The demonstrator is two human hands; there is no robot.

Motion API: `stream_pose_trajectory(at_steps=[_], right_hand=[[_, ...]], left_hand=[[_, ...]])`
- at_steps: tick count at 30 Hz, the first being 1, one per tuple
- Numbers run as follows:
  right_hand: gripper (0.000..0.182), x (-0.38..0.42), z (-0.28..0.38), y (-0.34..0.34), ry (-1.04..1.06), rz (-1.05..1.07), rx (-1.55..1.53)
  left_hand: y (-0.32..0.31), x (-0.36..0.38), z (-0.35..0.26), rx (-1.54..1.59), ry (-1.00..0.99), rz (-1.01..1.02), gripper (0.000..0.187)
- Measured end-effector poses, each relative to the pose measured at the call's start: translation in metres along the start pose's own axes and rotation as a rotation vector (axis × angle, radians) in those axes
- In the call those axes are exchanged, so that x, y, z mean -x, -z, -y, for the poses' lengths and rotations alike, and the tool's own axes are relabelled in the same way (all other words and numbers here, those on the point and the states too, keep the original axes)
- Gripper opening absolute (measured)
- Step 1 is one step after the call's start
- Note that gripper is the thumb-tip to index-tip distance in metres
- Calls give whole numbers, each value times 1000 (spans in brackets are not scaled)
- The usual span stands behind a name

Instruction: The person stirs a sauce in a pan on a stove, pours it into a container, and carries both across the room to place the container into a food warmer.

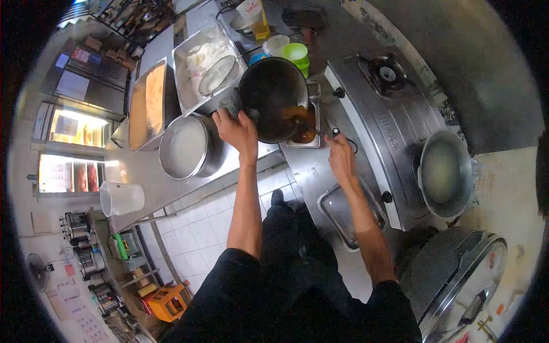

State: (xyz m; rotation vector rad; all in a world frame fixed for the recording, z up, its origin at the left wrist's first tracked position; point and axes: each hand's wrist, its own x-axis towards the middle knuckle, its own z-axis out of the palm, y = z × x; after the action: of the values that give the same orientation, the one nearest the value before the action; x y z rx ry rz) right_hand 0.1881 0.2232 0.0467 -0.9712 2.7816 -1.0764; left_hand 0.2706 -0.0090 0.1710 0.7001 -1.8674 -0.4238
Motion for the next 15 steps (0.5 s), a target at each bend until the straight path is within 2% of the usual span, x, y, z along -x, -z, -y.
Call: stream_pose_trajectory(at_steps=[2, 3, 6, 10, 14, 15], right_hand=[[33, 0, 19, 15, -10, -16, -41], [33, -8, 40, 21, -343, 155, -364], [32, -8, 51, -11, 110, 4, -74], [32, -11, 25, -14, -96, 76, 15], [32, -19, 40, -8, 70, -65, -55], [33, -27, 62, 5, 92, -36, -18]], left_hand=[[-1, 2, 0, -12, 9, -9, 22], [-2, 5, 2, -9, 3, -7, 23], [-6, 6, 9, -2, -28, -5, 23], [-2, 2, 7, -44, -14, -12, 22], [-1, 2, 5, -22, -13, -27, 22], [-2, 4, 6, -30, -14, -27, 22]])
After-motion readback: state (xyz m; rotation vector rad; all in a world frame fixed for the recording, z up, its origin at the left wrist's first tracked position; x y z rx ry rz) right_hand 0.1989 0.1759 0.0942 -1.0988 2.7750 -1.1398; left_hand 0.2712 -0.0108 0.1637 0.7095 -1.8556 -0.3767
